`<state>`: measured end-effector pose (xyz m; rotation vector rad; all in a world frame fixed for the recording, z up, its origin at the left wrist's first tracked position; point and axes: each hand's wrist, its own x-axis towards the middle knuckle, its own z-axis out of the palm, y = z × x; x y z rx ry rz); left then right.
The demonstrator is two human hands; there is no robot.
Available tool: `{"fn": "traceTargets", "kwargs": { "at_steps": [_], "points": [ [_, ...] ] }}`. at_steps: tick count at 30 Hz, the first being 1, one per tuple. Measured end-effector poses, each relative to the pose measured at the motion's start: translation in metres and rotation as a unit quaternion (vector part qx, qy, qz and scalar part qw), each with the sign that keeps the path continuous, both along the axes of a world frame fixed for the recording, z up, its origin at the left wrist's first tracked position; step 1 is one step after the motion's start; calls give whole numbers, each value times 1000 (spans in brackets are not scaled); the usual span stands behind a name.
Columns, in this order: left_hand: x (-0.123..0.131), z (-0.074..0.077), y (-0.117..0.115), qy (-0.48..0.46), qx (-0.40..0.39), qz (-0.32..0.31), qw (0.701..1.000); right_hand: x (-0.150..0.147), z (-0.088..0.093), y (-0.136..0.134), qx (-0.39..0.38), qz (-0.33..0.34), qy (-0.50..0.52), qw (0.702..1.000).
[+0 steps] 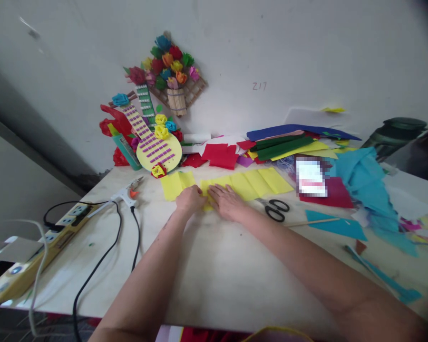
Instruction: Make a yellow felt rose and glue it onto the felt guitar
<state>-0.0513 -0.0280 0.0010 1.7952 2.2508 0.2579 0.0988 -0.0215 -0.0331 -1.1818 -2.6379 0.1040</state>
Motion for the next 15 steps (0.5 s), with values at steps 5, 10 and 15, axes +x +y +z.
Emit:
{"fn": "traceTargets", "kwargs": {
  "at_steps": [5,10,15],
  "points": [
    [2,2,-1,-2,2,6,1000,4,-5,2,6,-33,14,999],
    [2,1,-2,15,3,12,1000,4,-3,-1,9,-43,19,999],
    [3,1,-1,36,-1,-2,999,4,-2,-1,3,-52,19,998]
  ]
}}
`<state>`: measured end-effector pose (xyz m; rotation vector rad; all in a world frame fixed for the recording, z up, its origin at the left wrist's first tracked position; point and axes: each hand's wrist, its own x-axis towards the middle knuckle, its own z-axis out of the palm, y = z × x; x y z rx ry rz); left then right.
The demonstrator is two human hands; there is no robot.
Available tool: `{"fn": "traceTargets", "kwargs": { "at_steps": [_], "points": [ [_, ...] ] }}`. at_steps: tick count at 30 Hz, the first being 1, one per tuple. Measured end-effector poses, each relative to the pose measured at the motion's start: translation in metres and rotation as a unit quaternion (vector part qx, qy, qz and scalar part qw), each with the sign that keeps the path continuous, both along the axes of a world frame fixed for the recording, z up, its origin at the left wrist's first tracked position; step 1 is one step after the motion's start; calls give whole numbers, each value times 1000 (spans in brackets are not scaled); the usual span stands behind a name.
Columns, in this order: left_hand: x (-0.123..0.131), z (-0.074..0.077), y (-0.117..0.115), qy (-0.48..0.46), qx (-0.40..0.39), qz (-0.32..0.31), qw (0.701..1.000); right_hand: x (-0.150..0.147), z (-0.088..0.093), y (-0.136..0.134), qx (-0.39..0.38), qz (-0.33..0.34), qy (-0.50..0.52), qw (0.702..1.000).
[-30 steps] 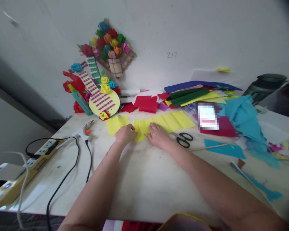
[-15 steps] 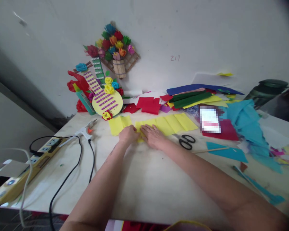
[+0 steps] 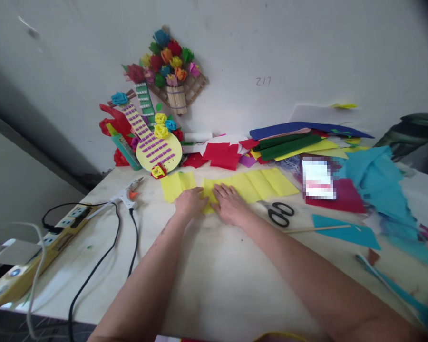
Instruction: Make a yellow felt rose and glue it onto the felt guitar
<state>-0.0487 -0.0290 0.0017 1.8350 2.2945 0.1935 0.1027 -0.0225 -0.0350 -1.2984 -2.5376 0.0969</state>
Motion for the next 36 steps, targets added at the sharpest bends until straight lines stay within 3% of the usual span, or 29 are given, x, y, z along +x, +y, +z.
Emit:
{"fn": "traceTargets", "kwargs": {
  "at_steps": [10,17,30,36],
  "points": [
    [1,3,1,55,-33,-5,998,0,0,0,-1,1,-2,1000],
    [5,4,-4,103,-30,-53,993,-1,1,0,-6,0,-9,1000],
    [6,5,-4,117,-31,-41,992,0,-3,3,-3,0,-16,1000],
    [6,8,-5,111,-35,-36,993,2,6,6,35,77,4,996]
  ]
}}
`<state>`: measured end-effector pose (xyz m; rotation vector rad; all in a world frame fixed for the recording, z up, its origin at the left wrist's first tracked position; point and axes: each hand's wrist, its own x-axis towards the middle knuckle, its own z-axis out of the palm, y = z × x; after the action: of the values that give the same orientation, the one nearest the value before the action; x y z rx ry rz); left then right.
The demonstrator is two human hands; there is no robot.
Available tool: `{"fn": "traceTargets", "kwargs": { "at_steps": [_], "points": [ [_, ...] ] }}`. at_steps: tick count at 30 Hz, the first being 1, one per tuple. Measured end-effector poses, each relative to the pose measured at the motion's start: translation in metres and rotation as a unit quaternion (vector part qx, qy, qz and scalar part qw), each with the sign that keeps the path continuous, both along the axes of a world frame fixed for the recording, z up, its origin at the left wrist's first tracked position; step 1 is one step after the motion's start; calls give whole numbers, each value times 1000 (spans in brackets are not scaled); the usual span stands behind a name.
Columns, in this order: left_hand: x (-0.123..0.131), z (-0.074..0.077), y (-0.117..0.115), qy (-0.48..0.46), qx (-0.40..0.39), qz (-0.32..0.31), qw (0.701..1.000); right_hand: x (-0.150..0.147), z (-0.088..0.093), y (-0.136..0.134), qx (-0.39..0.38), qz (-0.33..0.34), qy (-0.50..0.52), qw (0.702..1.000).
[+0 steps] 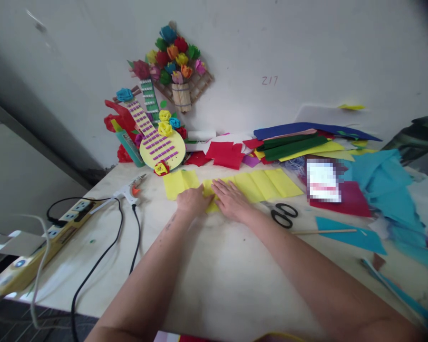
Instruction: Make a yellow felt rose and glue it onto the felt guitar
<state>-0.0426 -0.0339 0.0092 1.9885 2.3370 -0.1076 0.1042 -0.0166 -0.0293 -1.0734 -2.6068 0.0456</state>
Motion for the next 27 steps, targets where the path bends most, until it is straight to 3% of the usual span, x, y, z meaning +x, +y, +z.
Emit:
{"fn": "traceTargets", "kwargs": {
  "at_steps": [4,21,27],
  "points": [
    [-3,-1,0,-4,7,-11,1000,-2,-1,1,-27,45,4,999],
    [-12,-6,5,-26,7,-3,1000,-5,-4,-1,-18,27,-19,999],
    [-15,-6,9,-54,26,31,998,-6,-1,-3,-6,28,-29,999]
  ]
}}
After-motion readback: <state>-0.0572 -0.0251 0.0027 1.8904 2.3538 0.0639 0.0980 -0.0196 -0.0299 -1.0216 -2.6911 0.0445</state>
